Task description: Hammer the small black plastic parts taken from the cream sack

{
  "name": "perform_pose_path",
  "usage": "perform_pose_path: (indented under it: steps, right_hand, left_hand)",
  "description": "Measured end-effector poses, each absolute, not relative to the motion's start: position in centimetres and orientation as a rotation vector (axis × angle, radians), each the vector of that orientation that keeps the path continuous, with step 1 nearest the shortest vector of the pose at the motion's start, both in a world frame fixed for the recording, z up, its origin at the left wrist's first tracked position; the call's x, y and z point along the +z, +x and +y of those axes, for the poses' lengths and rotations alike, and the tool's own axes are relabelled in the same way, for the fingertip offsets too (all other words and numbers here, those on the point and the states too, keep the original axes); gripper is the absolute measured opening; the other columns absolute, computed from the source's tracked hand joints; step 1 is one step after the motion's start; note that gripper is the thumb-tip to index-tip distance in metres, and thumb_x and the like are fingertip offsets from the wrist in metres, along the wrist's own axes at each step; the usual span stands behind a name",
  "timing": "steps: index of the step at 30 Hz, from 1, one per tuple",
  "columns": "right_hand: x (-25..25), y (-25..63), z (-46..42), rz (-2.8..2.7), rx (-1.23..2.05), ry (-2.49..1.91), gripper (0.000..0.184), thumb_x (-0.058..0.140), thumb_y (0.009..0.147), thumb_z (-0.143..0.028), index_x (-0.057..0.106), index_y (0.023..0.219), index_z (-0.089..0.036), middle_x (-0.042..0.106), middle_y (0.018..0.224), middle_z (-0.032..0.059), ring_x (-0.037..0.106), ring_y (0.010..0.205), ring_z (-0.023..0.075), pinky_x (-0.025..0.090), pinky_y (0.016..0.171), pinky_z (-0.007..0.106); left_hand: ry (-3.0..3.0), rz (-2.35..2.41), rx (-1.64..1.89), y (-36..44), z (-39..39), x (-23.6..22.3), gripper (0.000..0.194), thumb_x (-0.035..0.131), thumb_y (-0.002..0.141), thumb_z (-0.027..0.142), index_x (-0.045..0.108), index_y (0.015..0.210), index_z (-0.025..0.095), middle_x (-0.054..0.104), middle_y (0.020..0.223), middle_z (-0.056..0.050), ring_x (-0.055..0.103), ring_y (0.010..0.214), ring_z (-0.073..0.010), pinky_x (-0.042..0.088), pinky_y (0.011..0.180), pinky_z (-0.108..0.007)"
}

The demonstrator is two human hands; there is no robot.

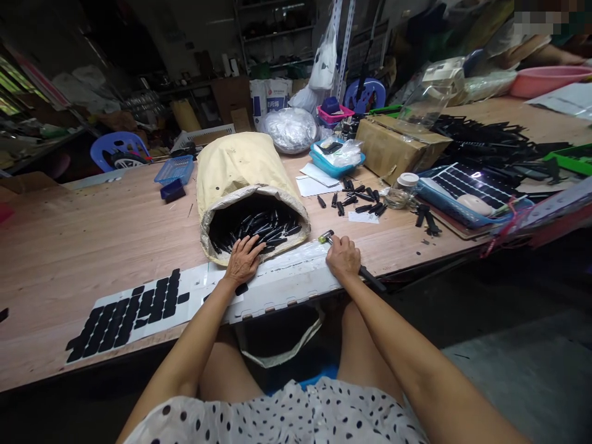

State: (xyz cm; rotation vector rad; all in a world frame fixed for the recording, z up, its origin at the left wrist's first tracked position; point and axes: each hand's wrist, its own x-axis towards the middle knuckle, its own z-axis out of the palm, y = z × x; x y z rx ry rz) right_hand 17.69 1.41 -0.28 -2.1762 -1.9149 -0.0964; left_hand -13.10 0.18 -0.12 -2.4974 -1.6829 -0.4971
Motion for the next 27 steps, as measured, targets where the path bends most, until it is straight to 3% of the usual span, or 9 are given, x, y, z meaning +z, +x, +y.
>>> perform_pose_path:
  steps: [8, 14, 18, 27]
  right_hand:
    - [-1.0, 17.7, 1.6, -1.893, -0.123, -2.153, 0.032, 0.042, 0.096, -0.021, 0.064, 0.118, -0.017, 0.060, 0.105, 0.0146, 0.053, 0.095, 0.0257, 0.034, 0.073, 0.033]
    - [-1.0, 17.7, 1.7, -1.891, -0.126, -2.141, 0.031, 0.043, 0.095, -0.021, 0.064, 0.117, -0.017, 0.059, 0.103, 0.0137, 0.052, 0.095, 0.0254, 0.035, 0.074, 0.033]
    - [-0.7, 17.5, 1.5, -1.890, -0.107, -2.166, 0.032, 0.042, 0.095, -0.020, 0.064, 0.118, -0.017, 0.060, 0.105, 0.0139, 0.053, 0.096, 0.0253, 0.035, 0.074, 0.034]
    - [-0.8, 17.5, 1.6, -1.897, -0.109, -2.171, 0.032, 0.043, 0.095, -0.022, 0.063, 0.120, -0.017, 0.059, 0.105, 0.0140, 0.051, 0.096, 0.0254, 0.036, 0.075, 0.033]
  left_hand:
    - [-2.453, -1.621, -0.694, -8.8, 2.5, 1.7, 0.034, 0.052, 0.093, 0.030, 0.068, 0.123, 0.029, 0.068, 0.123, -0.008, 0.053, 0.119, -0.0292, 0.037, 0.105, -0.048]
    - [-2.496, -1.781, -0.495, -2.1, 6.5, 3.5, 0.023, 0.058, 0.089, 0.026, 0.073, 0.107, 0.024, 0.069, 0.107, -0.010, 0.053, 0.110, -0.0302, 0.040, 0.095, -0.045]
    - [-2.461, -1.927, -0.327, -0.1, 8.1, 3.4, 0.014, 0.062, 0.087, 0.024, 0.073, 0.095, 0.021, 0.067, 0.108, -0.013, 0.051, 0.113, -0.0321, 0.039, 0.093, -0.044]
    - [-2.524, -1.913, -0.338, -0.7, 7.5, 2.1, 0.015, 0.056, 0.091, 0.019, 0.067, 0.100, 0.024, 0.066, 0.107, -0.010, 0.050, 0.111, -0.0289, 0.036, 0.094, -0.042]
